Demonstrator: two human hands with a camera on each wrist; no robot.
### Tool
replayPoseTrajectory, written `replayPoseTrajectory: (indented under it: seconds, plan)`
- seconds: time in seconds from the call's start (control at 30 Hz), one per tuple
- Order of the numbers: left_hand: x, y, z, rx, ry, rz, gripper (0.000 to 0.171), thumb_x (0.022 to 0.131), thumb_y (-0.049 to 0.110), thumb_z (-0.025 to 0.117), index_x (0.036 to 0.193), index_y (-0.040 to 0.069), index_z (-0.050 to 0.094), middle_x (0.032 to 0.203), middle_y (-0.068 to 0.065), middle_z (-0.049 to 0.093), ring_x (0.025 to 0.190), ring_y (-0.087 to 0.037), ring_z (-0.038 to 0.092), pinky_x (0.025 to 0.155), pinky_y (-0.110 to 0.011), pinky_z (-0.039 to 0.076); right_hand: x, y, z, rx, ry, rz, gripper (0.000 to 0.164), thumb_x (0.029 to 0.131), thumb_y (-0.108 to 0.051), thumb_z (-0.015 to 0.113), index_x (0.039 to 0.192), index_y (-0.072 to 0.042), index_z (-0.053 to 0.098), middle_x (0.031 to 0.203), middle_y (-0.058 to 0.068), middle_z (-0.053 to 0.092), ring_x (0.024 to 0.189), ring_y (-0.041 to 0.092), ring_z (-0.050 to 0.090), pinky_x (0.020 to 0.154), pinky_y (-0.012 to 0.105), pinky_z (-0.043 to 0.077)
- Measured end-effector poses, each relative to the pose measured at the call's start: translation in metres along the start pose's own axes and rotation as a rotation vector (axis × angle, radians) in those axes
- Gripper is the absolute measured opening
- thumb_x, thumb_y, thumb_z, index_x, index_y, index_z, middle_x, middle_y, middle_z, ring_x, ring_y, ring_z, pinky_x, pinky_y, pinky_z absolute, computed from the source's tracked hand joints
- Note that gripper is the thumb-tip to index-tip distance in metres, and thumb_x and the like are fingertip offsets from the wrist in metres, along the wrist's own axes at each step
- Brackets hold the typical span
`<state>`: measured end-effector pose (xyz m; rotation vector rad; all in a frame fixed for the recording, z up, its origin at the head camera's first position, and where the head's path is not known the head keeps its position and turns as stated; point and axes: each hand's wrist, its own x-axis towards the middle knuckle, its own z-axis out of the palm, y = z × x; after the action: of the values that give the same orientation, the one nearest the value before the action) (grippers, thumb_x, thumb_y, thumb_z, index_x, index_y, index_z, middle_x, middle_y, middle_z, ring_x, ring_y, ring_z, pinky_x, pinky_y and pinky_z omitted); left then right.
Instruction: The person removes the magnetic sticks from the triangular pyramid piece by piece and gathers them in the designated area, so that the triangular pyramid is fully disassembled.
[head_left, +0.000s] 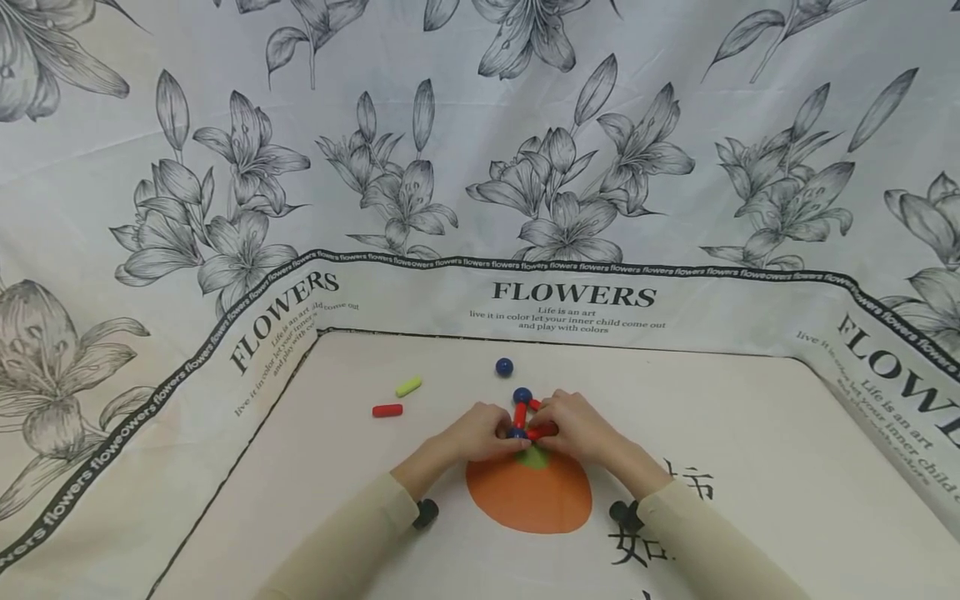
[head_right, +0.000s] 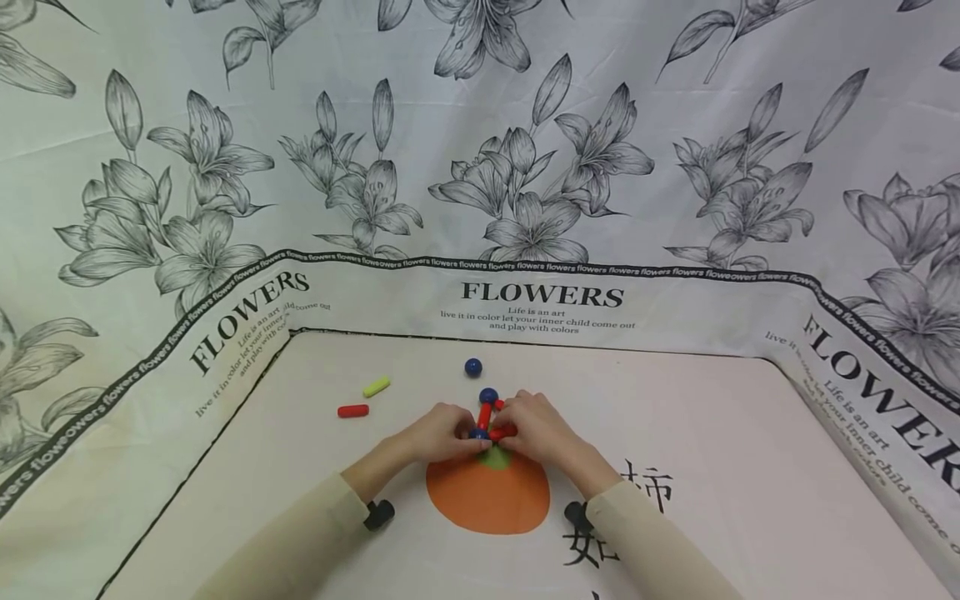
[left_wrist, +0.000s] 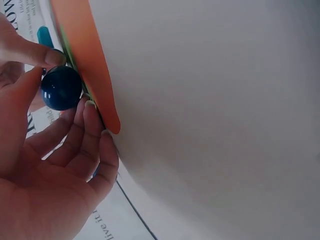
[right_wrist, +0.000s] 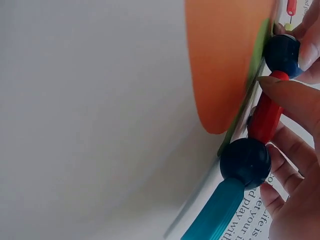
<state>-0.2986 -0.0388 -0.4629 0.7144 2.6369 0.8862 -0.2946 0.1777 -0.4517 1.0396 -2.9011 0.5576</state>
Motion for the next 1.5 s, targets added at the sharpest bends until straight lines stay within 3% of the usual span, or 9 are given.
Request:
replayPoseTrajectory:
  seconds: [0.33, 0.67, 1.0, 1.5]
  plan:
    - [0.0, 0.003, 0.0, -0.013, -0.021, -0.02, 0.032, 0.096, 0.038, 0.072, 0.103, 0.007, 0.071, 0.066, 0.002, 0.056, 0.058, -0.009, 0.05, 0.053, -0.021, 0.037, -0.002, 0.001, 0.0, -0.028, 0.009, -0.009, 0.016, 0.083, -0.016, 0.086, 0.098, -0.018, 0.082, 0.09, -0.009, 0.07, 0.088, 0.013, 0.05, 0.079, 0.037, 0.041]
    - [-0.002, 0.0, -0.005, -0.004, -0.058, -0.037, 0.033, 0.097, 0.037, 0.071, 0.11, 0.007, 0.07, 0.075, 0.001, 0.059, 0.068, -0.011, 0.054, 0.06, -0.022, 0.042, -0.001, 0.0, -0.001, -0.013, -0.004, -0.013, 0.016, 0.083, -0.016, 0.086, 0.098, -0.019, 0.082, 0.089, -0.01, 0.07, 0.088, 0.013, 0.049, 0.078, 0.036, 0.04]
    - [-0.007, -0.016, -0.019, 0.008, -0.053, -0.068, 0.029, 0.097, 0.033, 0.072, 0.116, 0.011, 0.069, 0.089, 0.001, 0.062, 0.087, -0.015, 0.057, 0.074, -0.026, 0.05, -0.005, 0.006, -0.004, -0.036, -0.041, 0.011, 0.017, 0.084, -0.018, 0.086, 0.1, -0.02, 0.082, 0.092, -0.012, 0.07, 0.092, 0.013, 0.05, 0.083, 0.037, 0.042]
    - [-0.009, -0.031, -0.027, -0.045, -0.068, -0.049, 0.032, 0.097, 0.031, 0.072, 0.121, 0.01, 0.068, 0.096, 0.0, 0.061, 0.091, -0.017, 0.057, 0.076, -0.028, 0.052, -0.009, 0.003, -0.009, 0.016, -0.049, 0.009, 0.024, 0.087, -0.026, 0.083, 0.108, -0.016, 0.079, 0.096, -0.006, 0.069, 0.094, 0.016, 0.052, 0.082, 0.038, 0.04]
